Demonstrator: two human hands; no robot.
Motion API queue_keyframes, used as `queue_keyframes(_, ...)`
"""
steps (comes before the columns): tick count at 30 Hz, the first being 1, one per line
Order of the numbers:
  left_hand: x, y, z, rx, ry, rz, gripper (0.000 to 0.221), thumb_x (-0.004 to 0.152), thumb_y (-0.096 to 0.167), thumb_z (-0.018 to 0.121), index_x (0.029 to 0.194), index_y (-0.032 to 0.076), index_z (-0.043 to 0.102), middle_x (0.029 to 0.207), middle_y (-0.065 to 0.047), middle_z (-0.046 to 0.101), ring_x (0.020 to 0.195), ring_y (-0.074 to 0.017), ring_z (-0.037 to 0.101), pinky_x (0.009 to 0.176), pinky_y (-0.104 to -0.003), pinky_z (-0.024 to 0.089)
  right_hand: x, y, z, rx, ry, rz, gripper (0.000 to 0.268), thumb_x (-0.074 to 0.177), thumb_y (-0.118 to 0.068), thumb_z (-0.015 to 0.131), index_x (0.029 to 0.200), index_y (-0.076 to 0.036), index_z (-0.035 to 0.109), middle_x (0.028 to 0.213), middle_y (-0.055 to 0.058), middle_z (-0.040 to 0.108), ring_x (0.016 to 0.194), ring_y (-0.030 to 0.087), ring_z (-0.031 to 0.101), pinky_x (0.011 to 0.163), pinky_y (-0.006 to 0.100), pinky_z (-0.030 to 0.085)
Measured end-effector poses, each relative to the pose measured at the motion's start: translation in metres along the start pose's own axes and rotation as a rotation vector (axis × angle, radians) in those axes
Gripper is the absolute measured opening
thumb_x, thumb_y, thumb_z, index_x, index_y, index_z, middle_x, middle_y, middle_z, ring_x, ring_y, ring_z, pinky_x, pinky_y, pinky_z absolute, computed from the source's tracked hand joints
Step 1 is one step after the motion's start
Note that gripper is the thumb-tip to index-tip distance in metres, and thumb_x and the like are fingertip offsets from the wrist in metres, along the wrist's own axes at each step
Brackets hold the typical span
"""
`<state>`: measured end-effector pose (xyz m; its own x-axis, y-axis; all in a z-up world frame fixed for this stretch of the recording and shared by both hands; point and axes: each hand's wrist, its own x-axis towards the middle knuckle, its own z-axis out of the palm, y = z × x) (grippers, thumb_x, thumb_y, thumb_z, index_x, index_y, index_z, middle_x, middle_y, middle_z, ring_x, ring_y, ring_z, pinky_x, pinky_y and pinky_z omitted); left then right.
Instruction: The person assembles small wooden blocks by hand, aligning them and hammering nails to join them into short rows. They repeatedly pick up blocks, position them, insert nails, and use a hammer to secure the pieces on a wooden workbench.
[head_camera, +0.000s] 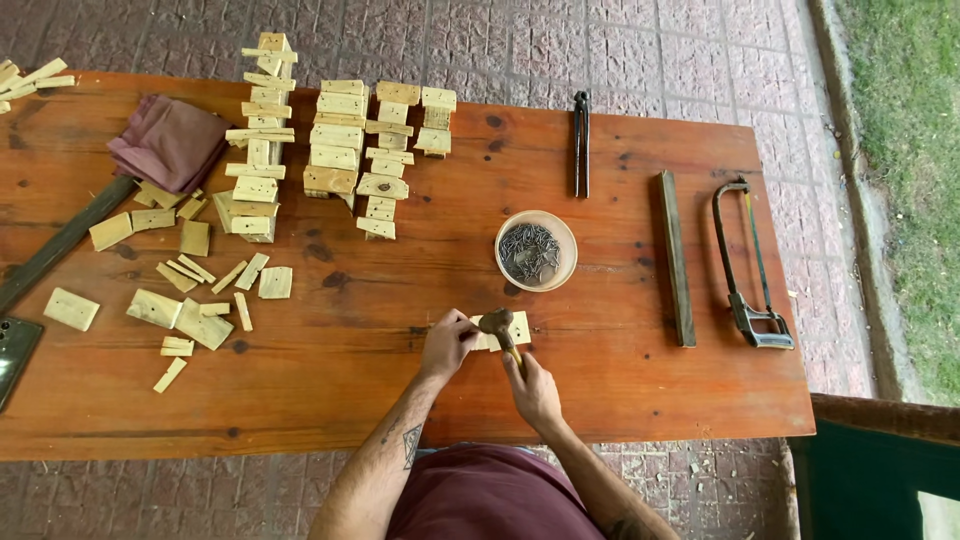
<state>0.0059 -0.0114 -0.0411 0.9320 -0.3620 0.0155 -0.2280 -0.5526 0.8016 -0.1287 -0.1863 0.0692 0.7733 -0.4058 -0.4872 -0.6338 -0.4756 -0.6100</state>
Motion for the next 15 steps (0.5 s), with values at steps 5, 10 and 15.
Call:
queue_keyframes(5,0.002,-0.008,0.004,-0.013,-0.003,-0.007,0.008,0.095,0.028,0.092,0.100,0.029,0.086,0.107,0.002,0.077,0.099,-0.0321,0.084,0.085,-0.045,0.071,0.006,0.001,-0.009,0.049,-0.001,0.002,0.064,0.115,-0.075,0.062,0.096,-0.015,0.068,0.080,0.020,0.074,0.085,0.043,0.080,0.079,0.058,0.060)
queue_keyframes(10,-0.002,0.001,-0.003,0.001,-0.006,-0.032,0.014,0.094,0.029,0.092,0.106,0.028,0.086,0.107,0.000,0.077,0.097,-0.0314,0.085,0.082,-0.045,0.072,0.008,0.008,-0.008,0.080,-0.010,0.020,0.062,0.115,-0.075,0.062,0.099,-0.016,0.073,0.083,0.015,0.081,0.088,0.039,0.081,0.082,0.055,0.062)
queue_keyframes(15,-0.005,0.007,-0.009,-0.054,0.031,-0.039,0.031,0.087,0.022,0.099,0.114,0.025,0.084,0.100,0.000,0.073,0.093,-0.0235,0.085,0.079,-0.035,0.072,0.012,0.018,-0.007,0.090,-0.023,0.049,0.060,0.114,-0.074,0.063,0.102,-0.017,0.077,0.084,0.013,0.082,0.089,0.036,0.081,0.083,0.054,0.063)
